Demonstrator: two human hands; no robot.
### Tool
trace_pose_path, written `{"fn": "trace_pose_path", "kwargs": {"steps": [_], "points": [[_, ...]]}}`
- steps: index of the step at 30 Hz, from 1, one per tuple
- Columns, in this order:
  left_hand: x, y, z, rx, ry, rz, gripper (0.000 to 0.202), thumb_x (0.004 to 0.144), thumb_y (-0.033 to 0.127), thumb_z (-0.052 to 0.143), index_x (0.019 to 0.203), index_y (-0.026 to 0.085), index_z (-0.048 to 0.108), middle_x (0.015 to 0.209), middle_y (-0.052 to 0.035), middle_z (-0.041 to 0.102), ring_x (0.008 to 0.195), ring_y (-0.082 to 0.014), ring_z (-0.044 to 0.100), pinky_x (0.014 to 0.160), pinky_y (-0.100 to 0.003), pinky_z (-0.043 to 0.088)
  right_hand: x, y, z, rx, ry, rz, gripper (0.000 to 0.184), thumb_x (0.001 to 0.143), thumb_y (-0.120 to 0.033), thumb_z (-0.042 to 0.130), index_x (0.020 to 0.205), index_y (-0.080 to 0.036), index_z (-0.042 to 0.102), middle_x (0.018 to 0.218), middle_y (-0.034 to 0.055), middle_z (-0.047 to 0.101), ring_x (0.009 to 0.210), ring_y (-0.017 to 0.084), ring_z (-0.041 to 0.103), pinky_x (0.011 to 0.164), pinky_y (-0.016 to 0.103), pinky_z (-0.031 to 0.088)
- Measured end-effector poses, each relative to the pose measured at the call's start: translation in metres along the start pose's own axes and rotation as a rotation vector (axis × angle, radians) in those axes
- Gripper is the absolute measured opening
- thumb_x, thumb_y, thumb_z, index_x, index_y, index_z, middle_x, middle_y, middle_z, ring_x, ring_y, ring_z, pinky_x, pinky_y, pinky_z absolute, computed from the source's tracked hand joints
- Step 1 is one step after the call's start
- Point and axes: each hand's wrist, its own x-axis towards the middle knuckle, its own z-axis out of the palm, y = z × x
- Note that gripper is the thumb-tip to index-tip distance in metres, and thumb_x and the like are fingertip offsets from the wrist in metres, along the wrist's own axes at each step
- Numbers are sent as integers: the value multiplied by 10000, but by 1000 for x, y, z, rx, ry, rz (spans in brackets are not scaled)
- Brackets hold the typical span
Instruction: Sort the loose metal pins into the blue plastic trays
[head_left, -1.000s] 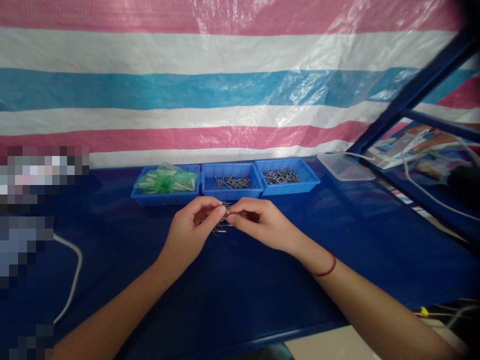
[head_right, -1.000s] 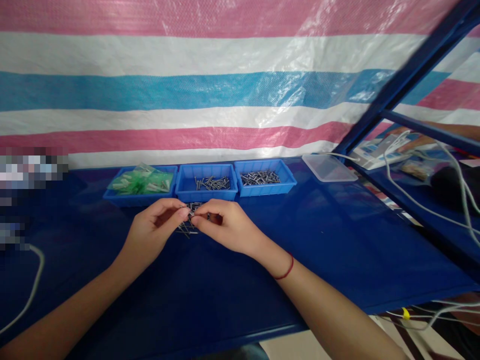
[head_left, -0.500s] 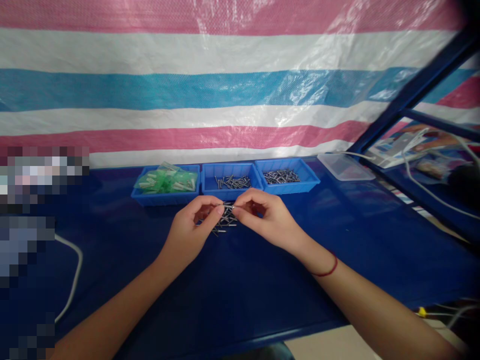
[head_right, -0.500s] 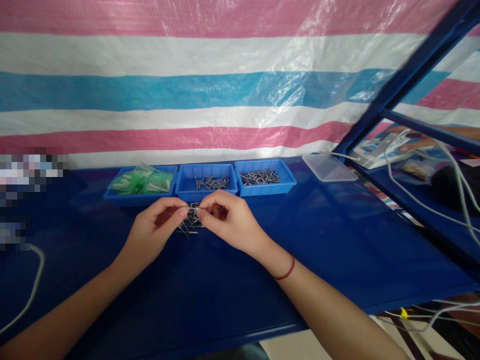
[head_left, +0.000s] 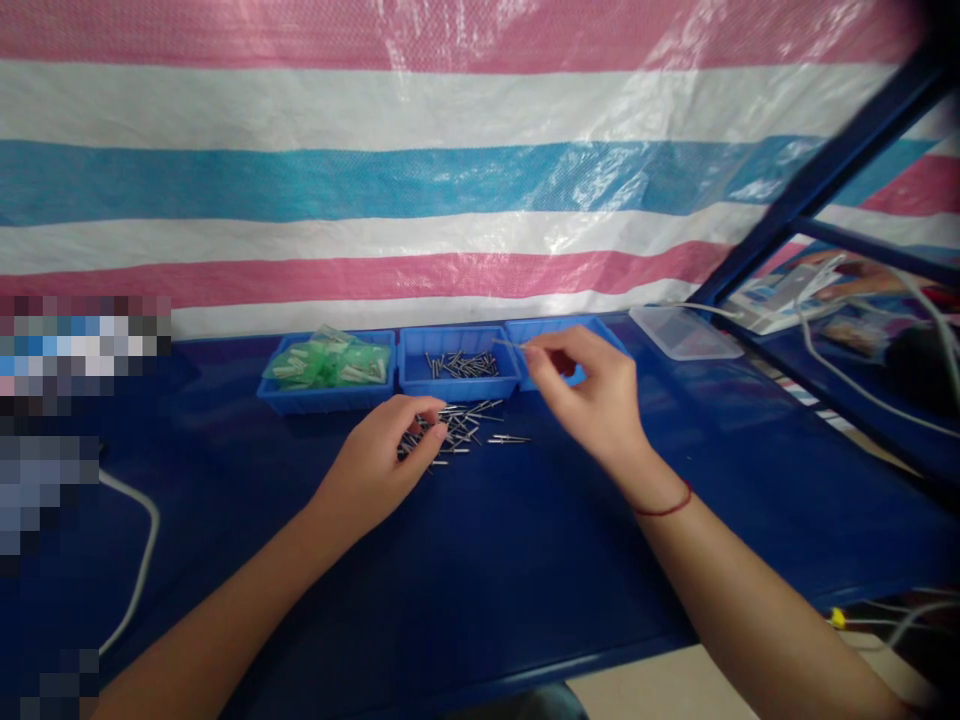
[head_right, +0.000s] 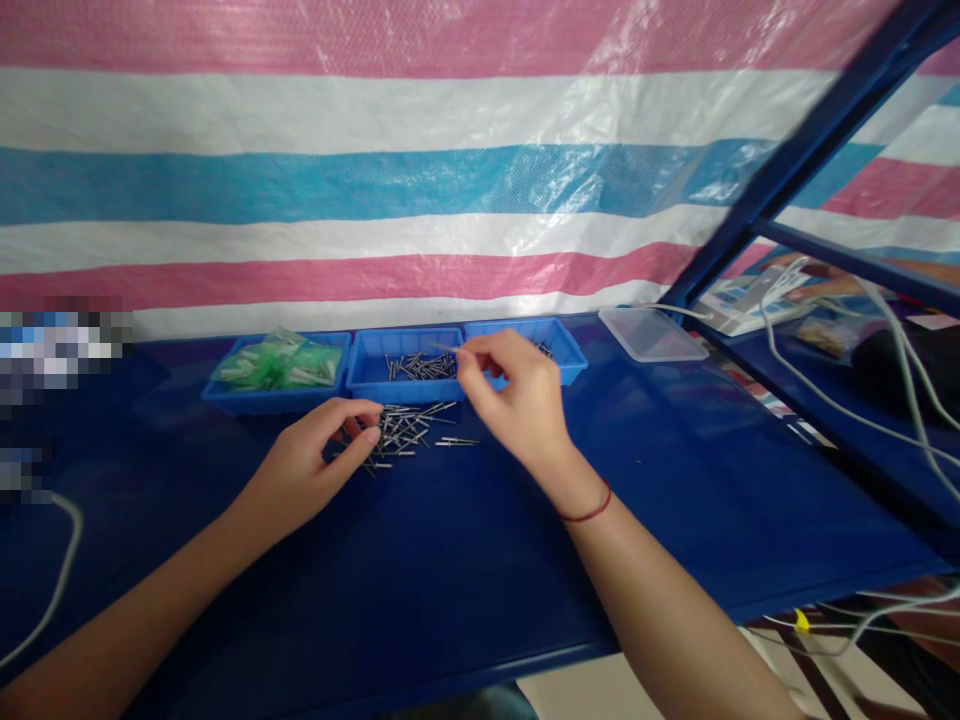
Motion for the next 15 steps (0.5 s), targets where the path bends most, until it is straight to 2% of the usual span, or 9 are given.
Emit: {"fn": "trace_pose_path", "kwargs": {"steps": [1,3,7,10,15], "points": [[0,-1,-1,46,-35,42,188,910,285,507,1019,202,637,965,-41,666,857,-165,614,778,-287,474,3,10,-3,-68,83,29,201,886,-311,531,809,-176,659,729,45,634,626,151,528,627,290,429],[1,-3,-2,138,-100,129,183,922,262,488,955,196,655,967,-45,669,888,-176,600,820,-312,447,9,31,-6,-223,152,64,235,891,-319,518,855,-158,685,723,55,635,630,164,530,636,299,423],[-2,-9,-2,360,-200,233,197,924,294,504,982,199,666,993,-55,669,901,-202,569,786,-348,389,15,60,-10,-462,13,91,269,867,-363,559,879,-158,733,736,79,665,707,213,577,685,328,415],[-3,-11,-1,495,-229,284,189,905,332,554,984,209,675,1007,-58,666,943,-223,546,788,-370,341,16,63,-14,-487,17,120,309,884,-381,526,868,-156,738,742,81,679,693,212,586,663,322,405],[-4,-9,0,576,-236,342,148,926,242,534,891,215,675,968,-38,661,896,-192,525,786,-365,294,15,48,-14,-373,22,79,279,884,-336,508,822,-162,717,744,72,690,656,198,579,642,314,406]]}}
